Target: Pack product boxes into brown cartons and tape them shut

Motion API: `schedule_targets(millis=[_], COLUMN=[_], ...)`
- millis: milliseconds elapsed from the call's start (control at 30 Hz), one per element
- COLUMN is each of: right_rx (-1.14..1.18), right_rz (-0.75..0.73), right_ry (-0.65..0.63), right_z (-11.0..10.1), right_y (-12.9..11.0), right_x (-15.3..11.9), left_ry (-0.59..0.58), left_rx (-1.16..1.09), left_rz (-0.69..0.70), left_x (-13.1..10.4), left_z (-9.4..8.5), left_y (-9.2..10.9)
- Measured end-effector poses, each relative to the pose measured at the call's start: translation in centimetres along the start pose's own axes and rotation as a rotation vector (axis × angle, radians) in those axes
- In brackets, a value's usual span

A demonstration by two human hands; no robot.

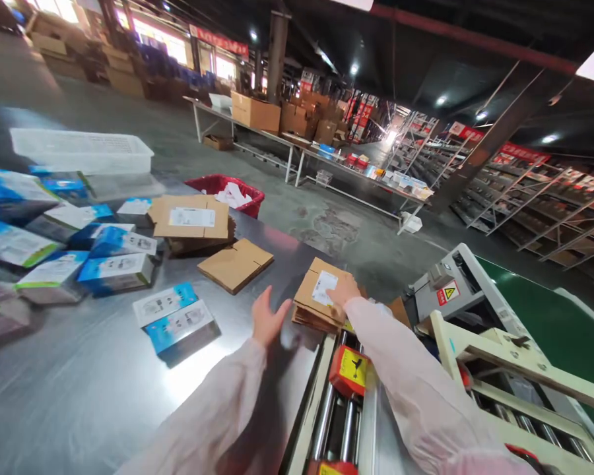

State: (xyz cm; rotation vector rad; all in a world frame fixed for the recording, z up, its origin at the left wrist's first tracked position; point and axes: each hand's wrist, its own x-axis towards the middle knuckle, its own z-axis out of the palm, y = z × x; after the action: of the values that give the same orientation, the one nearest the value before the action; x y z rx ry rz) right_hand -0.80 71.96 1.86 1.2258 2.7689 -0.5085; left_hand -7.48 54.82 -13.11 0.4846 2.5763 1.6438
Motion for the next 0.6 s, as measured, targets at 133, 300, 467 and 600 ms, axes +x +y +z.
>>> schedule_targets(millis=[133,300,467,600], right_rx=[-0.096,-0.028,0.08,0.294], right_rz=[-0.281,-0.524,-0.347,0.213], right_ry=[-0.172,-0.316,-0.576,-0.732], right_z=[-1.8,-2.5,1.6,12.0], right_y=[-3.8,-5.0,3.0,9.9], right_x=[-7.5,-21.6,-34.4,-40.7], left_ry=[0.121,0.077,-0.066,-0.108], left_rx=[0.247,0.787,0.97,0.922], left_rz=[0.124,0.008,-0.107,-0.136], left_x=[-14.3,-32.1,-34.7,-32.9], left_z=[-9.6,-21.0,-22.4,-21.6], left_y=[-8.7,-15.6,-14.7,-13.6])
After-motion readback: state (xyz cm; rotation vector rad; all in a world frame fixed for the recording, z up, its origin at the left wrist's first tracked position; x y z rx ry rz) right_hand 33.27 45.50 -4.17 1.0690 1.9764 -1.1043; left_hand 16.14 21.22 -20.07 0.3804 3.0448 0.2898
